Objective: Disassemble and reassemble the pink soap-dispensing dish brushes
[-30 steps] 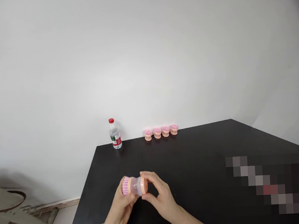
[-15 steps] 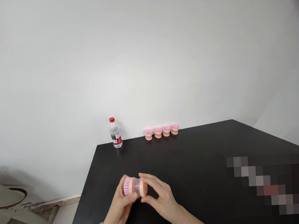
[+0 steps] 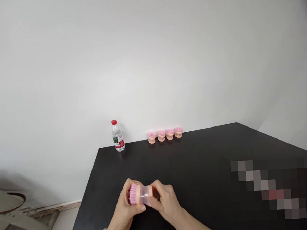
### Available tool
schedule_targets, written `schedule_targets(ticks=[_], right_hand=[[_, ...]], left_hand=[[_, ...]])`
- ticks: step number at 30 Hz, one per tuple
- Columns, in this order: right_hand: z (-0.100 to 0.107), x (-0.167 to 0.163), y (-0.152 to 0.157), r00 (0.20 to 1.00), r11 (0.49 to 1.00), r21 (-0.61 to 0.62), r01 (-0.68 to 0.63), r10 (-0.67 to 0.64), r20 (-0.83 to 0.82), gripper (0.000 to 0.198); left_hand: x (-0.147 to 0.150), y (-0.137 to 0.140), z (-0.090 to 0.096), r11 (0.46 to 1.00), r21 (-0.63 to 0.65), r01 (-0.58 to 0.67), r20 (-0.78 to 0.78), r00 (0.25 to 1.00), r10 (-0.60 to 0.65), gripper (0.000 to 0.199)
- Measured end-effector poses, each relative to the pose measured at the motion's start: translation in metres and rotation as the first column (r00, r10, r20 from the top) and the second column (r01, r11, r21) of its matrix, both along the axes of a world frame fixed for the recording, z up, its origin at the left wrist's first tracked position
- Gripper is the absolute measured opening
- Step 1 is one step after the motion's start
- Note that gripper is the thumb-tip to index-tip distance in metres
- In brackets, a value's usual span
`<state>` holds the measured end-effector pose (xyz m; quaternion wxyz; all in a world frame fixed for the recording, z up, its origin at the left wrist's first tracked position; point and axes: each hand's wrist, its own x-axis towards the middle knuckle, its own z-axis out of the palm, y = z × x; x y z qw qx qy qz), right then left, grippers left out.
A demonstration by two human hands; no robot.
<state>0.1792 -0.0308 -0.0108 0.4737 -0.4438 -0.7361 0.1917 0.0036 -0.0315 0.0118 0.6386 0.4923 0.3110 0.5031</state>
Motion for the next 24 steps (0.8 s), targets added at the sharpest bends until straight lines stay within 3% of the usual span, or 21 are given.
schedule_targets(ticks=[2, 4, 6, 10, 14, 19, 21, 24], right_hand=[[0.000, 0.000, 0.001, 0.999, 0.984, -0.172, -0.043, 0.037, -0.038, 0.058], [0.001, 0.000, 0.002, 0.990, 0.934, -0.340, -0.110, 0.072, -0.124, 0.065], [0.002, 0.001, 0.003, 0.976, 0.888, -0.427, -0.168, 0.088, -0.201, 0.071], [0.002, 0.001, 0.008, 0.948, 0.876, -0.419, -0.240, 0.120, -0.293, 0.068], [-0.003, -0.004, 0.012, 0.892, 0.784, -0.506, -0.361, 0.131, -0.433, 0.062], [0.002, -0.003, 0.012, 0.770, 0.725, -0.446, -0.524, 0.180, -0.612, 0.046], [0.007, 0.000, 0.012, 0.725, 0.729, -0.394, -0.559, 0.200, -0.659, 0.038], [0.011, 0.002, 0.011, 0.771, 0.848, -0.287, -0.446, 0.202, -0.604, 0.035]], left_hand=[[0.000, 0.000, -0.002, 0.997, 0.068, -0.020, -0.059, 0.998, 0.024, 0.044], [-0.001, 0.000, -0.003, 0.993, 0.104, -0.048, -0.095, 0.994, 0.058, 0.043], [0.000, 0.001, -0.004, 0.992, 0.097, -0.087, -0.100, 0.990, 0.096, 0.043], [0.001, 0.001, -0.001, 0.988, 0.008, -0.154, -0.041, 0.987, 0.154, 0.044], [0.001, 0.002, -0.002, 0.983, -0.024, -0.183, -0.011, 0.983, 0.183, 0.043], [-0.002, 0.005, -0.008, 0.975, -0.069, -0.209, 0.060, 0.975, 0.214, 0.040], [-0.003, 0.006, -0.008, 0.974, -0.131, -0.185, 0.136, 0.970, 0.203, 0.039], [-0.005, 0.008, -0.005, 0.951, -0.292, -0.105, 0.285, 0.939, 0.191, 0.042]])
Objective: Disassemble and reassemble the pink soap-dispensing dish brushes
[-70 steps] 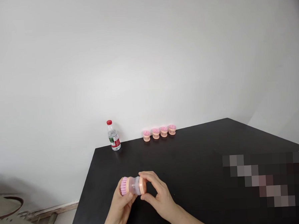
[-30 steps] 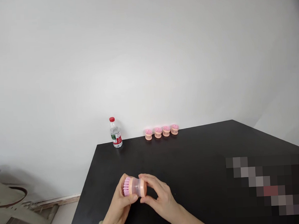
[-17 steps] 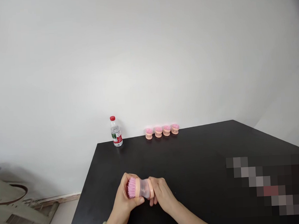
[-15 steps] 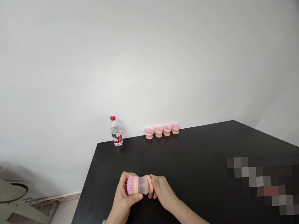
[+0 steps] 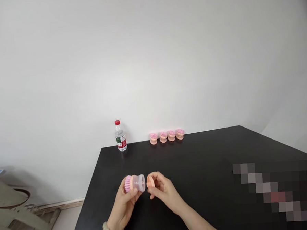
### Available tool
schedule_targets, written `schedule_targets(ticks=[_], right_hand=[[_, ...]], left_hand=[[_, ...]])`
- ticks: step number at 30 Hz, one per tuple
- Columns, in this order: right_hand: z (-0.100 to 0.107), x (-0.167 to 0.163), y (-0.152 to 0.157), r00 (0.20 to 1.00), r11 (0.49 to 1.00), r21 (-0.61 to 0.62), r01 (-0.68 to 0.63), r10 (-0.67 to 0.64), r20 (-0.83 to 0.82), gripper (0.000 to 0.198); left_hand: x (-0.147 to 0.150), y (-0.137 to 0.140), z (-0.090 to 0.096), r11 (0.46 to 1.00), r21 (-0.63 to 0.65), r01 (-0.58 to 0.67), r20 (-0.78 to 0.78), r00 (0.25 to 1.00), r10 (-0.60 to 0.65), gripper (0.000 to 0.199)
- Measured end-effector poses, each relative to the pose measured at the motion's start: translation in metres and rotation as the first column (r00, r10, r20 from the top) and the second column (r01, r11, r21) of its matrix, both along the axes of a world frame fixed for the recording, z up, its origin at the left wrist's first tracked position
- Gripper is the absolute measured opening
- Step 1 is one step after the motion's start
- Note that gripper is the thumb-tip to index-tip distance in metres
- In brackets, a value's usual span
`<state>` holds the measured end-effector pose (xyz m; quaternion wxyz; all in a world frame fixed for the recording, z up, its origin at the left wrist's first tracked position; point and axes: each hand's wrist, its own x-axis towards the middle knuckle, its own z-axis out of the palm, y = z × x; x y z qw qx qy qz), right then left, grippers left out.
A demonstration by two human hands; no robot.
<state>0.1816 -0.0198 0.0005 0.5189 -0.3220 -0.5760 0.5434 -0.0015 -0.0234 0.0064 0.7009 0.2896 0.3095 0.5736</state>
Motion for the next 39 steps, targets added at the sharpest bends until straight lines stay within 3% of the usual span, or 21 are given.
schedule_targets(ticks=[2, 4, 8, 11, 18, 24, 31, 35, 39], right_hand=[[-0.001, 0.000, -0.001, 0.990, 0.980, 0.161, 0.118, -0.129, 0.056, 0.041], [-0.002, -0.001, -0.003, 0.972, 0.924, 0.334, 0.188, -0.224, 0.075, 0.048], [0.000, -0.002, -0.008, 0.938, 0.794, 0.564, 0.228, -0.334, 0.091, 0.054], [0.004, -0.002, -0.010, 0.917, 0.763, 0.608, 0.218, -0.374, 0.141, 0.050], [0.003, -0.001, -0.011, 0.873, 0.755, 0.627, 0.191, -0.422, 0.243, 0.042], [-0.002, -0.002, -0.008, 0.855, 0.720, 0.659, 0.219, -0.467, 0.226, 0.046], [0.004, -0.003, -0.010, 0.841, 0.656, 0.732, 0.183, -0.490, 0.229, 0.037], [0.002, -0.001, -0.008, 0.849, 0.684, 0.710, 0.167, -0.466, 0.250, 0.037], [-0.007, 0.000, -0.005, 0.855, 0.828, 0.527, 0.190, -0.404, 0.327, 0.048]], left_hand=[[-0.001, 0.001, 0.001, 0.995, -0.096, 0.029, 0.091, 0.996, -0.020, 0.045], [-0.002, 0.001, 0.000, 0.988, -0.142, 0.066, 0.130, 0.990, -0.047, 0.044], [-0.001, 0.000, -0.002, 0.982, -0.116, 0.152, 0.130, 0.982, -0.137, 0.036], [0.001, -0.002, -0.002, 0.977, -0.091, 0.192, 0.081, 0.979, -0.185, 0.037], [0.001, -0.002, -0.005, 0.977, -0.075, 0.198, -0.001, 0.980, -0.199, 0.039], [0.000, -0.003, -0.003, 0.977, -0.042, 0.208, -0.051, 0.976, -0.210, 0.039], [0.002, -0.003, -0.002, 0.972, -0.056, 0.227, -0.093, 0.968, -0.231, 0.038], [0.003, -0.002, -0.001, 0.985, 0.025, 0.168, -0.177, 0.971, -0.161, 0.042], [0.001, -0.002, 0.000, 0.967, 0.203, 0.156, -0.404, 0.913, -0.063, 0.045]])
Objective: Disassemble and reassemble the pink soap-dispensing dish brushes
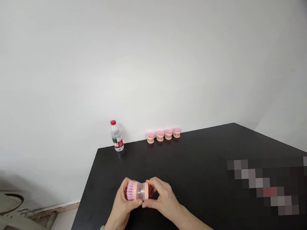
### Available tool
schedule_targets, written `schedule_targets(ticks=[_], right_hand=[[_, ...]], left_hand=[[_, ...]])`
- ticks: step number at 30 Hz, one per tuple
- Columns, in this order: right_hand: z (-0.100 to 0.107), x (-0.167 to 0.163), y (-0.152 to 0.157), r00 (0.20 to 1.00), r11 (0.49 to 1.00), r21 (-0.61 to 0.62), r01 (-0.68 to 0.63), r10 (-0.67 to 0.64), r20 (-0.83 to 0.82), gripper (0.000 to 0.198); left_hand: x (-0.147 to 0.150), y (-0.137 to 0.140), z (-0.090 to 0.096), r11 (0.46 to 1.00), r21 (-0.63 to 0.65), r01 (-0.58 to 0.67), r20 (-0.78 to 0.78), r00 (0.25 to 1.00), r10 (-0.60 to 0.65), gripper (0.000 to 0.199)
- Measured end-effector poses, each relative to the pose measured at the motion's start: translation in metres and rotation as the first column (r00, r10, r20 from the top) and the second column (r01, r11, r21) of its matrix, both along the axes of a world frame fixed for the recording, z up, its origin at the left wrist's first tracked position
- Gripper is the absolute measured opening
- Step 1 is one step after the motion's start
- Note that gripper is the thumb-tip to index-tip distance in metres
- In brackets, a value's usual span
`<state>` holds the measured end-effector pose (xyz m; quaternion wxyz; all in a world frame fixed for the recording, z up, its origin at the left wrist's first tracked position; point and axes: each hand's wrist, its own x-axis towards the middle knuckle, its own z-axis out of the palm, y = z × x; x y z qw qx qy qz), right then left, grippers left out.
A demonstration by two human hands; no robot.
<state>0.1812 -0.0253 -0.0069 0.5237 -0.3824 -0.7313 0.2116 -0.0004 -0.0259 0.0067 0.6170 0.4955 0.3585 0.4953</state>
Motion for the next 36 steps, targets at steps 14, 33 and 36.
schedule_targets(ticks=[14, 33, 36], right_hand=[[-0.006, -0.010, 0.006, 0.914, 0.327, -0.857, -0.398, 0.054, -0.403, 0.082], [-0.007, -0.005, 0.010, 0.990, 0.644, -0.760, -0.091, -0.022, -0.137, 0.085], [-0.005, -0.001, 0.009, 0.981, 0.810, -0.575, -0.116, 0.002, -0.196, 0.067]], left_hand=[[-0.002, -0.006, 0.008, 0.933, 0.356, 0.052, -0.308, 0.949, 0.065, 0.032], [0.013, -0.010, -0.003, 0.981, 0.195, -0.020, -0.234, 0.970, 0.066, 0.041], [0.013, -0.006, -0.010, 0.995, 0.017, -0.099, -0.025, 0.995, 0.100, 0.048]])
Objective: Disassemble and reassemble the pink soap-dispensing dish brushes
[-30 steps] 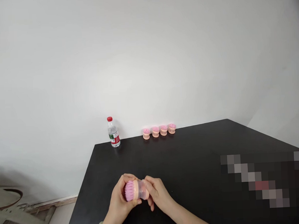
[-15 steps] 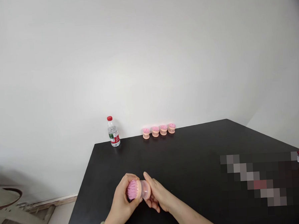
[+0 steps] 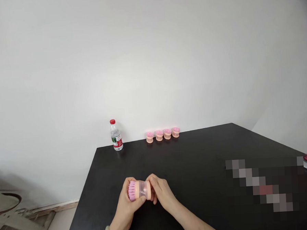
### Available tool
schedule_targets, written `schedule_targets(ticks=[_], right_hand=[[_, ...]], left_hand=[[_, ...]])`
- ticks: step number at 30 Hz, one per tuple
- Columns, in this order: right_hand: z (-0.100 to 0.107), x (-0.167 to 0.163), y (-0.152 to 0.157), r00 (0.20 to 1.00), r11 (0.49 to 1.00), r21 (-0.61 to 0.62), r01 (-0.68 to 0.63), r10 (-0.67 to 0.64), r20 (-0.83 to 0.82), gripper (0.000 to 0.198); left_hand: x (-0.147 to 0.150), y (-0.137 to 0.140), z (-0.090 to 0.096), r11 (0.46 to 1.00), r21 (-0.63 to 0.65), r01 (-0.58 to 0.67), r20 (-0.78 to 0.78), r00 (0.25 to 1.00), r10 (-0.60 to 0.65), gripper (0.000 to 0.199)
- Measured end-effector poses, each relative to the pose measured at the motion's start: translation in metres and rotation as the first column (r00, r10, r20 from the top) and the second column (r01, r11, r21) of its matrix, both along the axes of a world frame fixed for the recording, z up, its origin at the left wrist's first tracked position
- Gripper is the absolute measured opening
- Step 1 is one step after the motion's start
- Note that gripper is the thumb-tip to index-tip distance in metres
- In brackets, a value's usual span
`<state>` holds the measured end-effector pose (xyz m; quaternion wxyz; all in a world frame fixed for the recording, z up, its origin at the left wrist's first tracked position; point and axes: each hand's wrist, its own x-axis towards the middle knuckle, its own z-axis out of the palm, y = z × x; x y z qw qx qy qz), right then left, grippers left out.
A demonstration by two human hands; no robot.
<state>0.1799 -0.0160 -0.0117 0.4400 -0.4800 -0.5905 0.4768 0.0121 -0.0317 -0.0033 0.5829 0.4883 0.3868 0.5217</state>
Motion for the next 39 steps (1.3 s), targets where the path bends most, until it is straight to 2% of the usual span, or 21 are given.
schedule_targets(ticks=[2, 4, 7, 9, 12, 14, 16, 18, 19, 20, 23, 26, 27, 29, 31, 35, 37, 39], right_hand=[[0.003, 0.001, -0.002, 0.999, 0.982, 0.187, -0.032, 0.037, -0.026, 0.046], [0.005, 0.001, -0.005, 0.998, 0.941, 0.334, -0.064, 0.067, 0.003, 0.042], [0.006, -0.001, -0.007, 0.995, 0.902, 0.424, -0.087, 0.061, 0.075, 0.051], [0.006, 0.000, -0.007, 0.995, 0.893, 0.444, -0.077, 0.040, 0.093, 0.048], [0.009, 0.001, -0.006, 0.993, 0.896, 0.440, -0.062, 0.012, 0.117, 0.028], [0.009, 0.000, -0.006, 0.988, 0.934, 0.351, -0.060, 0.006, 0.152, 0.022], [0.006, -0.002, -0.005, 0.984, 0.981, 0.175, -0.078, 0.048, 0.169, 0.036], [0.001, -0.004, -0.005, 0.981, 0.992, 0.016, -0.121, 0.118, 0.155, 0.046], [-0.001, -0.005, -0.005, 0.979, 0.990, -0.016, -0.139, 0.140, 0.150, 0.048], [-0.003, -0.005, -0.005, 0.978, 0.989, -0.003, -0.146, 0.144, 0.151, 0.047], [-0.005, -0.002, -0.004, 0.983, 0.979, 0.174, -0.109, 0.080, 0.164, 0.028], [-0.001, 0.001, -0.004, 0.988, 0.939, 0.334, -0.081, 0.030, 0.154, 0.059], [0.001, 0.002, -0.005, 0.987, 0.926, 0.366, -0.088, 0.033, 0.155, 0.061], [0.004, 0.003, -0.006, 0.985, 0.905, 0.411, -0.112, 0.046, 0.167, 0.051], [0.007, 0.002, -0.008, 0.983, 0.901, 0.417, -0.117, 0.045, 0.179, 0.043], [0.006, 0.001, -0.009, 0.983, 0.922, 0.371, -0.112, 0.047, 0.180, 0.041], [0.003, 0.000, -0.007, 0.986, 0.934, 0.338, -0.117, 0.069, 0.150, 0.041], [0.000, 0.000, -0.005, 0.989, 0.949, 0.291, -0.125, 0.095, 0.115, 0.040]], left_hand=[[-0.002, 0.003, 0.000, 0.994, -0.083, -0.064, 0.098, 0.993, 0.072, 0.051], [-0.004, 0.004, 0.003, 0.988, -0.138, -0.064, 0.161, 0.983, 0.086, 0.049], [-0.004, 0.004, 0.008, 0.985, -0.170, -0.004, 0.219, 0.975, 0.042, 0.042], [-0.003, 0.003, 0.010, 0.984, -0.180, 0.014, 0.230, 0.973, 0.028, 0.041], [-0.003, 0.002, 0.008, 0.987, -0.161, 0.012, 0.190, 0.982, 0.019, 0.041], [-0.003, 0.002, 0.006, 0.992, -0.130, 0.006, 0.142, 0.990, 0.013, 0.041], [-0.003, 0.002, 0.005, 0.994, -0.106, -0.017, 0.108, 0.994, 0.028, 0.042], [-0.004, 0.003, 0.005, 0.995, -0.097, -0.038, 0.101, 0.994, 0.048, 0.042], [-0.004, 0.003, 0.005, 0.994, -0.099, -0.045, 0.107, 0.993, 0.055, 0.042], [-0.004, 0.003, 0.006, 0.993, -0.106, -0.045, 0.119, 0.991, 0.057, 0.042], [-0.003, 0.002, 0.007, 0.989, -0.142, -0.029, 0.169, 0.984, 0.053, 0.041], [-0.003, 0.002, 0.008, 0.983, -0.181, -0.001, 0.193, 0.981, 0.036, 0.039], [-0.003, 0.002, 0.008, 0.981, -0.194, 0.008, 0.199, 0.980, 0.031, 0.039], [-0.004, 0.004, 0.008, 0.978, -0.207, 0.007, 0.197, 0.980, 0.035, 0.041], [-0.004, 0.005, 0.007, 0.983, -0.179, -0.034, 0.142, 0.988, 0.060, 0.041], [-0.007, 0.008, 0.005, 0.989, -0.064, -0.135, -0.028, 0.991, 0.133, 0.040], [-0.008, 0.008, 0.006, 0.983, 0.008, -0.183, -0.149, 0.972, 0.182, 0.038], [-0.009, 0.007, 0.009, 0.971, 0.100, -0.218, -0.305, 0.922, 0.238, 0.035]])
